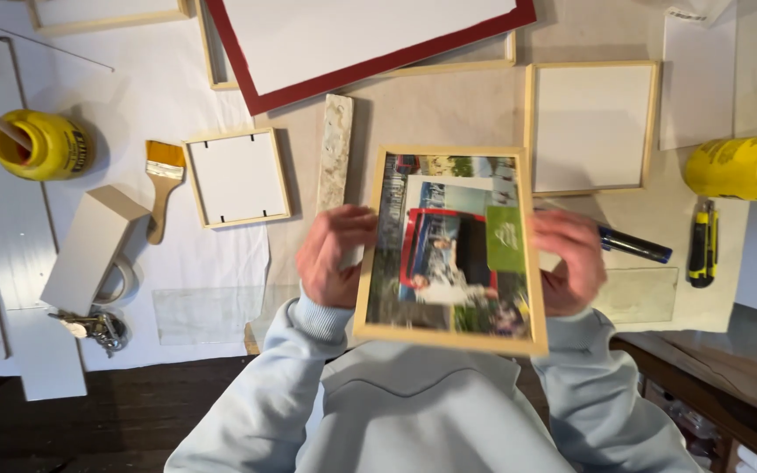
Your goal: Assembling art pieces into small wooden frames using a stapler and cleaning tools.
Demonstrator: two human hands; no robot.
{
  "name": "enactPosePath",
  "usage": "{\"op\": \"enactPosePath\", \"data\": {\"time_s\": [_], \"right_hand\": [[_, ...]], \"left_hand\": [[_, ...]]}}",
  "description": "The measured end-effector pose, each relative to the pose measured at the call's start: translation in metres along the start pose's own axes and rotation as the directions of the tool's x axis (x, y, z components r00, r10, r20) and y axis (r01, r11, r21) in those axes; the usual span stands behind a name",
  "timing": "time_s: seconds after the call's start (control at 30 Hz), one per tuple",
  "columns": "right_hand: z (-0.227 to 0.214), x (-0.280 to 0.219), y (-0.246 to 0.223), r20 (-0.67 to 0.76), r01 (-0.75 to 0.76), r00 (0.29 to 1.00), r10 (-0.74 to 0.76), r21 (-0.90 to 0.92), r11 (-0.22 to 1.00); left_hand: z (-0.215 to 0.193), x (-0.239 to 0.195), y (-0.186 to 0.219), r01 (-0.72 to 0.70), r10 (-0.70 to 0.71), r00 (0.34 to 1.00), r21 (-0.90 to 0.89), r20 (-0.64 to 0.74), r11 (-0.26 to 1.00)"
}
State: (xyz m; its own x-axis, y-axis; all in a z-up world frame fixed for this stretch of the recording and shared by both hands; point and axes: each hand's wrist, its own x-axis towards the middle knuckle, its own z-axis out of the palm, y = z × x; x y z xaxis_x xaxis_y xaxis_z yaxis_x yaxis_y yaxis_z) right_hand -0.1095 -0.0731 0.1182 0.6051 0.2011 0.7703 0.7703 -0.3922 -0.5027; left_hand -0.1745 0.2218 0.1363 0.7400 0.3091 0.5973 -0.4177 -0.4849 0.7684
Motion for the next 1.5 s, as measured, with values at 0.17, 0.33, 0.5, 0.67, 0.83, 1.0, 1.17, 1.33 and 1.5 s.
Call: {"op": "enactPosePath", "data": {"time_s": [0.17, 0.33, 0.5, 0.67, 0.83, 1.0, 1.17, 1.33, 1.5], "right_hand": [[-0.028, 0.008, 0.008, -0.057, 0.223, 0.973, -0.222, 0.012, 0.975], [-0.039, 0.01, -0.003, -0.058, 0.236, 0.971, -0.234, 0.032, 0.971], [-0.049, 0.015, -0.034, 0.063, 0.013, 0.998, -0.013, 0.012, 1.0], [-0.049, 0.024, -0.051, 0.071, 0.001, 0.997, 0.006, -0.1, 0.995], [-0.052, 0.021, -0.046, 0.077, 0.059, 0.996, -0.05, -0.122, 0.991], [-0.049, 0.018, -0.052, 0.062, 0.027, 0.998, -0.021, -0.091, 0.995], [-0.049, 0.016, -0.047, 0.058, 0.077, 0.996, -0.072, -0.074, 0.994], [-0.048, 0.019, -0.049, 0.061, 0.091, 0.994, -0.086, -0.07, 0.993], [-0.053, 0.017, -0.051, 0.07, 0.09, 0.994, -0.086, -0.062, 0.994]], "left_hand": [[0.003, 0.009, 0.018, -0.243, 0.24, 0.965, -0.022, -0.106, 0.97], [0.001, 0.021, 0.019, -0.372, 0.365, 0.922, -0.036, -0.13, 0.927], [-0.011, 0.014, 0.029, -0.297, 0.297, 0.954, -0.022, 0.039, 0.955], [-0.01, 0.015, 0.023, -0.317, 0.319, 0.947, -0.06, 0.029, 0.947], [-0.015, 0.017, 0.024, -0.301, 0.304, 0.951, -0.044, 0.066, 0.953], [-0.018, 0.016, 0.024, -0.276, 0.278, 0.954, -0.03, 0.111, 0.961], [-0.017, 0.016, 0.025, -0.253, 0.254, 0.963, -0.022, 0.095, 0.967], [-0.013, 0.014, 0.025, -0.198, 0.202, 0.975, -0.051, 0.088, 0.979], [-0.009, 0.011, 0.024, -0.119, 0.124, 0.991, -0.12, 0.042, 0.986]]}}
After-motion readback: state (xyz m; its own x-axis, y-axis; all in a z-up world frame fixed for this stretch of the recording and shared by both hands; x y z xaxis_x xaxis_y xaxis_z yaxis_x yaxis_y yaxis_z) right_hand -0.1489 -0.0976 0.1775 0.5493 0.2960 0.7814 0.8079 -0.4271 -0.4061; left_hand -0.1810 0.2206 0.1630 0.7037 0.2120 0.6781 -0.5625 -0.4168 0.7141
